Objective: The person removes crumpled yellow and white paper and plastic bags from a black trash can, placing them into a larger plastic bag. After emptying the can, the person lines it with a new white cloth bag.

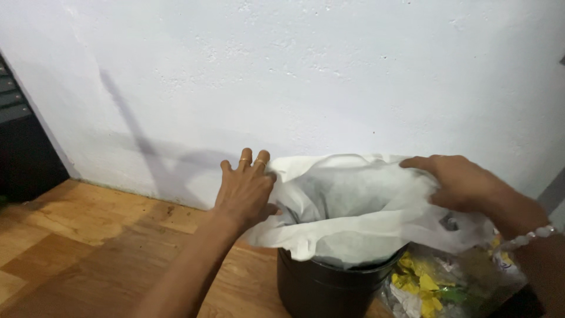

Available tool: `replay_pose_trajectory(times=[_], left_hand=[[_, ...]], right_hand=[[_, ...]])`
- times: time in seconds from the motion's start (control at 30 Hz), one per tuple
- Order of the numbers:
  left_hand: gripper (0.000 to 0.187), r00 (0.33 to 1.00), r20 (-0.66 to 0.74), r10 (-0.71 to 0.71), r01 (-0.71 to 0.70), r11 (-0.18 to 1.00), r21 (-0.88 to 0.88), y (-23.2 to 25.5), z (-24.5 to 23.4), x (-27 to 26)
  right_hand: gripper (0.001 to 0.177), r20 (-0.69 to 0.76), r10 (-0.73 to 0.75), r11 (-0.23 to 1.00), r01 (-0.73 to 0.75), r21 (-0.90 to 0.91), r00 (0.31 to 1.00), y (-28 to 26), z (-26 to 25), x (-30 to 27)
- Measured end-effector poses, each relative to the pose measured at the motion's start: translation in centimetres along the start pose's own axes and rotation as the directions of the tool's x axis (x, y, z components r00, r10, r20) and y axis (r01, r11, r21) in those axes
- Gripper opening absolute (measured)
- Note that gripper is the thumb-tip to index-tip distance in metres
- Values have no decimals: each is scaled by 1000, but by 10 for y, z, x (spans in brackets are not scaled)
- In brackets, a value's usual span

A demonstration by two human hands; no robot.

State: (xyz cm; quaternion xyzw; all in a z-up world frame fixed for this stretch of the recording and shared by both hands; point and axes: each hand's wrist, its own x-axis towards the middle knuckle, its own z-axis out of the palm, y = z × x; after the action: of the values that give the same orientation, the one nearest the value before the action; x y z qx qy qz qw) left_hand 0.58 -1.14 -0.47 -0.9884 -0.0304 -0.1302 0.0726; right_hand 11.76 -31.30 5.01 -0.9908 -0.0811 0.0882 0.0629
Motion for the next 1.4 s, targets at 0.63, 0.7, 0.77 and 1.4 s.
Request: replay_pose_trajectory(times=[0.63,0.7,0.77,1.4], left_hand=[[91,848,212,485,-370,829,-420,85,32,14],[106,815,141,563,-424,744,-516,81,31,8],[114,786,124,605,-437,686,-581,81,29,2],[114,911,-61,409,-365,728,-581,53,78,-29]], right_hand=[[95,-198,-103,994,95,-49,975,-34,-14,-34],[102,-275,-153,976,101,-191,949,-30,-10,-28],[112,-310,-169,960,85,-266,935,-27,-6,-20],[157,11,-145,925,140,-354,989,9,38,3]])
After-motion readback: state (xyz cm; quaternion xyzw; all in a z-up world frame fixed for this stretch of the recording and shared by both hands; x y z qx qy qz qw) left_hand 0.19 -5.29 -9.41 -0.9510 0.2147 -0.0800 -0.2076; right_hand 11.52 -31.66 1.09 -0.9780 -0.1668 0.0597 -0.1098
